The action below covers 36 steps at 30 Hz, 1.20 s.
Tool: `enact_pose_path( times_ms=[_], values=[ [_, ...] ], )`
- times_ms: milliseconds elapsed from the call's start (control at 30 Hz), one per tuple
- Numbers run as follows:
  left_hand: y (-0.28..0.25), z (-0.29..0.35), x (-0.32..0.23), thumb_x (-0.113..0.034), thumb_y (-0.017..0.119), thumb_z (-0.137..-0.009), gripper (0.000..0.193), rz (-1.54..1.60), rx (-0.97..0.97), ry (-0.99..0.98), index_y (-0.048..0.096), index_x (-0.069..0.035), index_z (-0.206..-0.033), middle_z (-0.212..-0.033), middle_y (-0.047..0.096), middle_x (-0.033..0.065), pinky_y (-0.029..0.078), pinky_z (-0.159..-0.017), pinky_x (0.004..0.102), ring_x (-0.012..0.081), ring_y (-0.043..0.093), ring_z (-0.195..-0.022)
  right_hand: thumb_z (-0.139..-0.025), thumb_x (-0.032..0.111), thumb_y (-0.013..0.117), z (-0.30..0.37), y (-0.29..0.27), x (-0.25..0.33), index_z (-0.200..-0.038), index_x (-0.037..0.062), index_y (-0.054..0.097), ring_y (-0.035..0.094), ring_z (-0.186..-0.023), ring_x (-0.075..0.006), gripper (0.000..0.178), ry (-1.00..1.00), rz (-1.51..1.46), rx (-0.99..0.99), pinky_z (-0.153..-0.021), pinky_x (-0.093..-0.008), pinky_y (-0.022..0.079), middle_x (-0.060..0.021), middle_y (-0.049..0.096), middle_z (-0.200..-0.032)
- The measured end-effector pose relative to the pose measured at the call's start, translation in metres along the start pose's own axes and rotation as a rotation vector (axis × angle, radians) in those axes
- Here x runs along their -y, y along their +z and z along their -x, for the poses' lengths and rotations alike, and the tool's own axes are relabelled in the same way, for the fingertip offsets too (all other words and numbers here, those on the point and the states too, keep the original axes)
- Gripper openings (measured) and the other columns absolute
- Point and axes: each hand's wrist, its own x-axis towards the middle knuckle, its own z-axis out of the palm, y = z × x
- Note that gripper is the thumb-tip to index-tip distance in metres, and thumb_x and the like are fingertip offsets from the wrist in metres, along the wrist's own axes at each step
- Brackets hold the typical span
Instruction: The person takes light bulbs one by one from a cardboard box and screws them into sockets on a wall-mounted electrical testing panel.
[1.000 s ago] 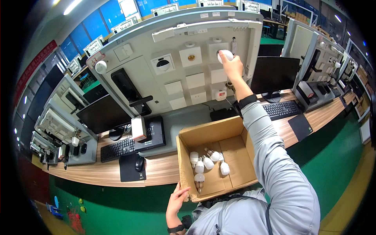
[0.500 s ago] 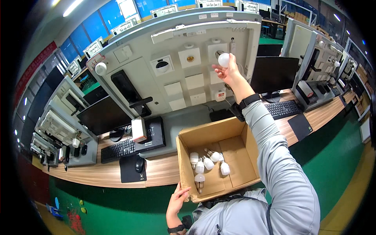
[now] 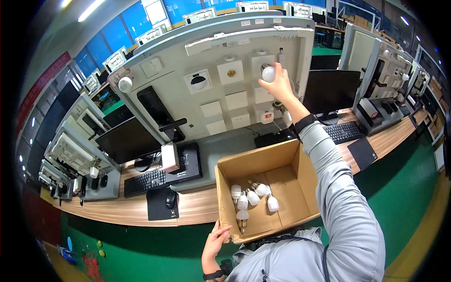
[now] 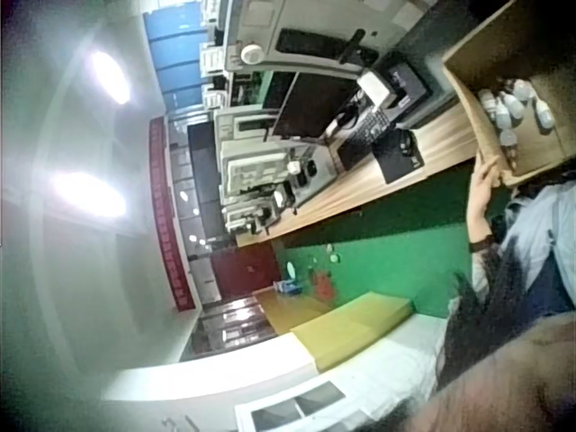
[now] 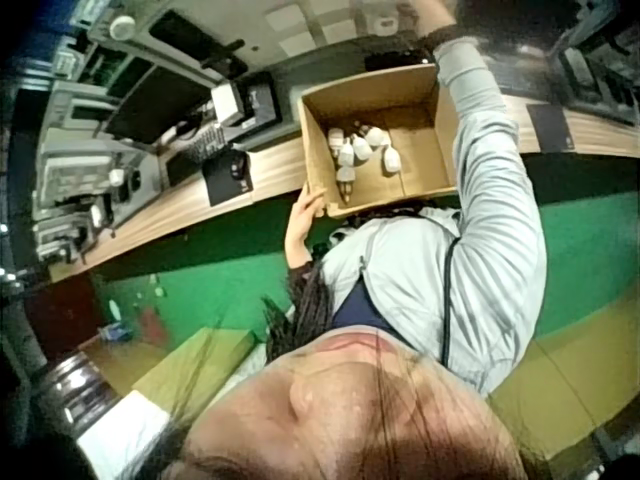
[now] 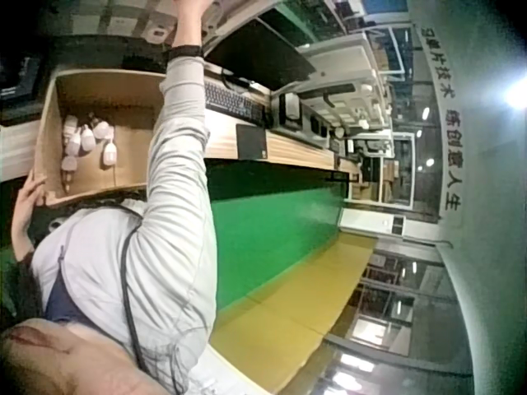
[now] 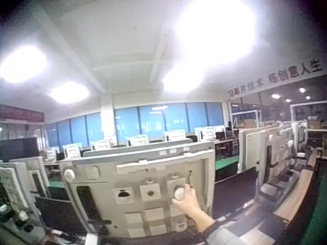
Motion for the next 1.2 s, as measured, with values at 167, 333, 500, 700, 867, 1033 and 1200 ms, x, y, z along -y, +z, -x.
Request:
enact_pose_path(
  times_ms=[167,333,500,700,867,1033,1200],
  values=[
    [-0.001,0.003,0.001,0.001,0.054,-0.089,0.028,0.026,-0.017,-0.014,0.066,-0.001,-0.114,-0.153,0.024,0.0165,0.027,-0.109,0.0307,0.0244,0.029,-0.139,-0.068,0.033,0.077,0.0,0.002,0.006,-0.121,0.0075,0.042,0.065,-0.09,-0.0356,0.069,-0.124,0.502,0.031,-0.066,-0.0429,0.056,-0.0191,0.058,-0.1],
    [0.001,0.007,-0.004,0.006,0.052,-0.086,0.03,0.022,-0.048,-0.054,0.067,0.001,-0.112,-0.154,0.022,0.0142,0.029,-0.108,0.0303,0.023,0.03,-0.138,-0.075,0.056,0.064,-0.003,-0.009,0.042,-0.112,0.0013,0.05,0.069,-0.08,-0.0314,0.067,0.045,0.725,0.138,-0.07,-0.0395,0.054,-0.0159,0.068,-0.086],
    [0.0,-0.001,-0.005,0.005,0.053,-0.085,0.031,0.024,-0.016,-0.054,0.067,0.0,-0.112,-0.155,0.021,0.0147,0.028,-0.108,0.0306,0.0236,0.029,-0.139,-0.08,0.07,0.044,-0.03,0.006,-0.017,-0.101,0.0048,0.057,0.063,-0.061,-0.0189,0.069,0.54,-0.043,0.194,-0.048,-0.0367,0.047,-0.0162,0.068,-0.086],
    [0.0,0.005,-0.01,0.004,0.053,-0.086,0.029,0.001,-0.024,-0.05,0.067,0.0,-0.112,-0.154,0.023,0.0148,0.029,-0.108,0.0307,0.0233,0.032,-0.138,-0.085,0.068,0.038,-0.027,0.013,-0.01,-0.102,0.0,0.056,0.038,-0.048,-0.0082,0.073,1.174,-1.31,0.42,-0.037,-0.0202,0.027,-0.0041,0.047,-0.069],
    [-0.001,0.001,-0.005,0.002,0.055,-0.087,0.028,-0.034,-0.029,-0.033,0.067,0.0,-0.112,-0.154,0.023,0.0154,0.03,-0.107,0.0306,0.0234,0.033,-0.137,-0.086,0.059,0.052,-0.024,0.001,-0.017,-0.112,-0.0012,0.046,0.043,-0.052,-0.0089,0.066,1.03,-1.383,0.398,-0.039,-0.0197,0.037,-0.0133,0.054,-0.079],
    [0.001,0.003,-0.004,-0.001,0.056,-0.088,0.027,0.0,-0.031,-0.019,0.067,0.0,-0.113,-0.153,0.024,0.0149,0.031,-0.107,0.0302,0.0234,0.034,-0.136,-0.079,0.043,0.072,-0.015,-0.005,-0.003,-0.115,0.0075,0.034,0.049,-0.056,-0.0108,0.064,0.782,-1.012,0.34,-0.044,-0.0207,0.043,-0.0209,0.058,-0.09],
    [0.0,0.003,-0.004,-0.001,0.056,-0.088,0.027,-0.005,-0.027,-0.012,0.067,0.0,-0.113,-0.153,0.026,0.0146,0.03,-0.107,0.0304,0.0236,0.035,-0.136,-0.076,0.041,0.075,-0.002,-0.011,0.02,-0.116,0.0062,0.03,0.058,-0.063,-0.0124,0.069,0.498,-0.368,0.218,-0.047,-0.0248,0.047,-0.0159,0.062,-0.086]
  ],
)
